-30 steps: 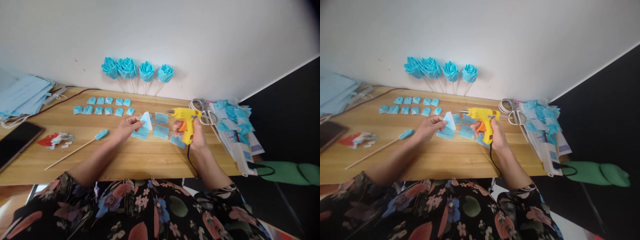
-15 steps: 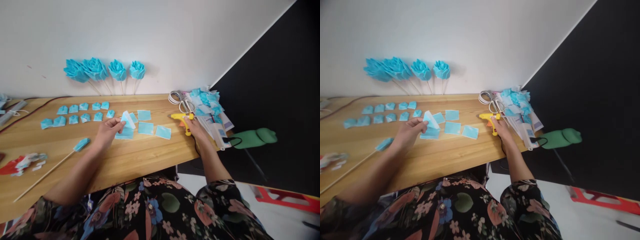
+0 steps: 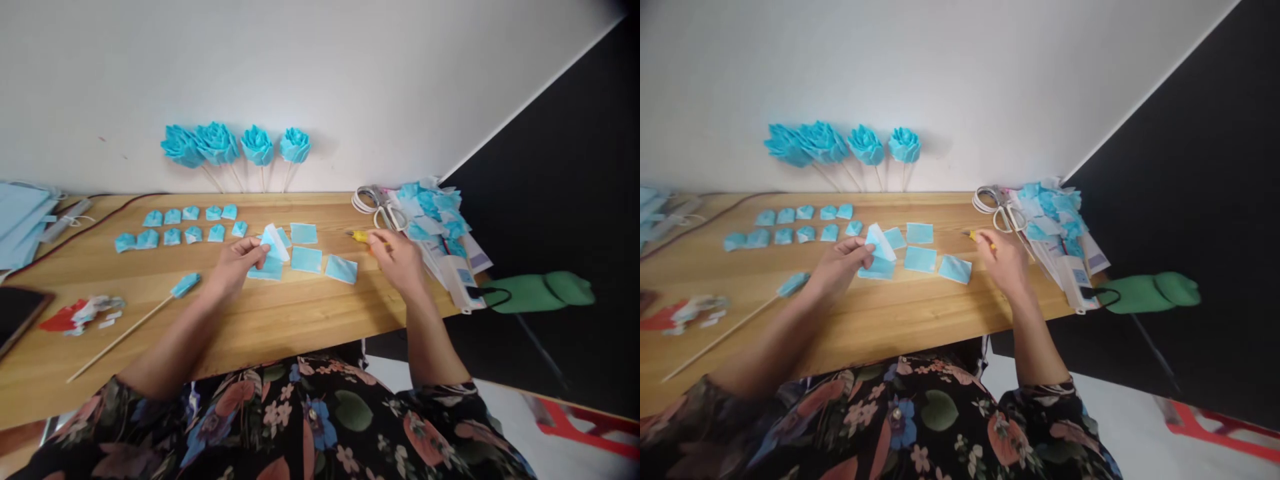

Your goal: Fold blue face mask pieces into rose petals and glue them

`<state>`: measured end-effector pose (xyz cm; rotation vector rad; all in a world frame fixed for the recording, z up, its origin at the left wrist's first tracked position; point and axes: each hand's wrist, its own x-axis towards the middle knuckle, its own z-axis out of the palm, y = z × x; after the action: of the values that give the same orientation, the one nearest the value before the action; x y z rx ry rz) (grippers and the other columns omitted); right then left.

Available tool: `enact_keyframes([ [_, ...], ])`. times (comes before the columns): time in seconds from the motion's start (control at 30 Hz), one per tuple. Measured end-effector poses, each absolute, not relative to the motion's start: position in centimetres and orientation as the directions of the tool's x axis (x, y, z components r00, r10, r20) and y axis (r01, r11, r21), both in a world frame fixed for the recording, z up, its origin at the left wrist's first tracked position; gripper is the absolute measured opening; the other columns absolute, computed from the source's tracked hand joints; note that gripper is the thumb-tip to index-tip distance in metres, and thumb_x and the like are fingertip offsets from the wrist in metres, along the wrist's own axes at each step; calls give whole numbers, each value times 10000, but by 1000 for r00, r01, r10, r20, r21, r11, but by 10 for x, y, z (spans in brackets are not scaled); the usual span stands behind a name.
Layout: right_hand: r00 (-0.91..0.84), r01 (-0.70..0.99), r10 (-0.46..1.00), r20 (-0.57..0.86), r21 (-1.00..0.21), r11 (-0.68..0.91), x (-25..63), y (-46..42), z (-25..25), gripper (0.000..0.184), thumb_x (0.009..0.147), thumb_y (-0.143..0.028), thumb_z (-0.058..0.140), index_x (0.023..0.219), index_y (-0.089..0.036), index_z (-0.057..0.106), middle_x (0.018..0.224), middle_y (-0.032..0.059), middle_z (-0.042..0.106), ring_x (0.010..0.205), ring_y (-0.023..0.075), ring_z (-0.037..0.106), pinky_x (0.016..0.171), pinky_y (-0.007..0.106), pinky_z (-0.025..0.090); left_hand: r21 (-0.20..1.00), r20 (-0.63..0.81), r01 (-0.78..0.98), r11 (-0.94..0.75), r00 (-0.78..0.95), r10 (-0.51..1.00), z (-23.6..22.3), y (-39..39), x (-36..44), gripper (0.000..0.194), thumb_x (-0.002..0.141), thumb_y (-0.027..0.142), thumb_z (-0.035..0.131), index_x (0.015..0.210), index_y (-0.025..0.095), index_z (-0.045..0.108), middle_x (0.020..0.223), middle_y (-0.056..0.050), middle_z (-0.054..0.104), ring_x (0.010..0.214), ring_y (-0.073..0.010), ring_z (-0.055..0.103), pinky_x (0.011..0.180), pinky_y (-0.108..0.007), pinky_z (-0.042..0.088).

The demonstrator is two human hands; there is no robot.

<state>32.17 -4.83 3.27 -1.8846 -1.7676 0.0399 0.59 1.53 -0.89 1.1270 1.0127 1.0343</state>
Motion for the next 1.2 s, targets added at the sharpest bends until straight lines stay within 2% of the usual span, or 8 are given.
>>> enact_keyframes([
  [0.1, -147, 813, 891, 429, -461, 356, 282, -34, 27, 253, 970, -330, 515, 1146, -242, 673, 1047, 70, 745, 957, 227, 685, 845, 378, 515, 978, -102, -154, 138, 223, 969, -8, 14, 7, 271, 753, 342, 748, 618, 171, 588, 530, 30, 539, 531, -86, 437, 578, -247, 344],
  [0.2, -289, 748, 831, 475, -430, 506, 253, -17, 23, 240, 972, -260, 518, 1180, -255, 639, 1085, 67, 736, 1002, 228, 674, 883, 405, 516, 968, -120, -189, 164, 226, 967, -2, 13, 8, 278, 715, 351, 778, 624, 171, 587, 526, 28, 542, 530, -88, 446, 574, -250, 347],
  [0.43, -294, 644, 720, 629, -427, 635, 222, 14, 19, 230, 949, -177, 509, 1137, -267, 607, 1137, 66, 715, 1043, 223, 659, 868, 403, 533, 916, -170, -314, 248, 254, 952, 4, 14, 9, 302, 689, 350, 801, 619, 171, 569, 508, 29, 546, 510, -86, 472, 559, -246, 350],
  [0.63, -344, 574, 615, 709, -360, 736, 211, 14, -2, 299, 906, -101, 521, 1135, -289, 560, 1174, 61, 691, 1115, 243, 629, 957, 482, 496, 882, -218, -358, 305, 265, 939, 4, 14, 8, 293, 673, 331, 831, 667, 166, 589, 508, 47, 538, 493, -75, 468, 546, -234, 341],
  [0.83, -366, 593, 648, 668, -368, 716, 213, 9, -8, 362, 880, -102, 560, 1176, -310, 550, 1245, 61, 656, 1184, 265, 600, 984, 521, 478, 876, -235, -353, 329, 284, 930, 2, 13, 8, 296, 686, 344, 819, 673, 165, 584, 516, 39, 541, 500, -78, 461, 552, -242, 335],
  [0.97, -365, 547, 662, 655, -424, 722, 213, 8, -6, 325, 888, -128, 557, 1151, -319, 580, 1231, 48, 669, 1188, 256, 600, 1019, 523, 462, 880, -245, -334, 337, 290, 925, 2, 13, 8, 307, 690, 353, 814, 658, 169, 570, 523, 33, 545, 503, -82, 461, 556, -247, 336],
  [1.07, -295, 496, 761, 578, -588, 639, 213, 5, -8, 236, 940, -219, 522, 1147, -300, 600, 1192, 60, 692, 1159, 251, 622, 1018, 512, 479, 886, -242, -320, 335, 296, 924, 0, 14, 8, 316, 681, 367, 815, 646, 173, 568, 518, 31, 540, 503, -85, 449, 555, -248, 329],
  [1.2, -198, 275, 934, 296, -898, 343, 212, 3, -13, 299, 987, -387, 493, 1254, -281, 574, 1095, 58, 722, 1006, 207, 681, 931, 419, 547, 924, -214, -233, 302, 337, 917, -6, 15, 8, 292, 700, 388, 798, 664, 174, 603, 514, 26, 544, 507, -91, 433, 555, -248, 316],
])
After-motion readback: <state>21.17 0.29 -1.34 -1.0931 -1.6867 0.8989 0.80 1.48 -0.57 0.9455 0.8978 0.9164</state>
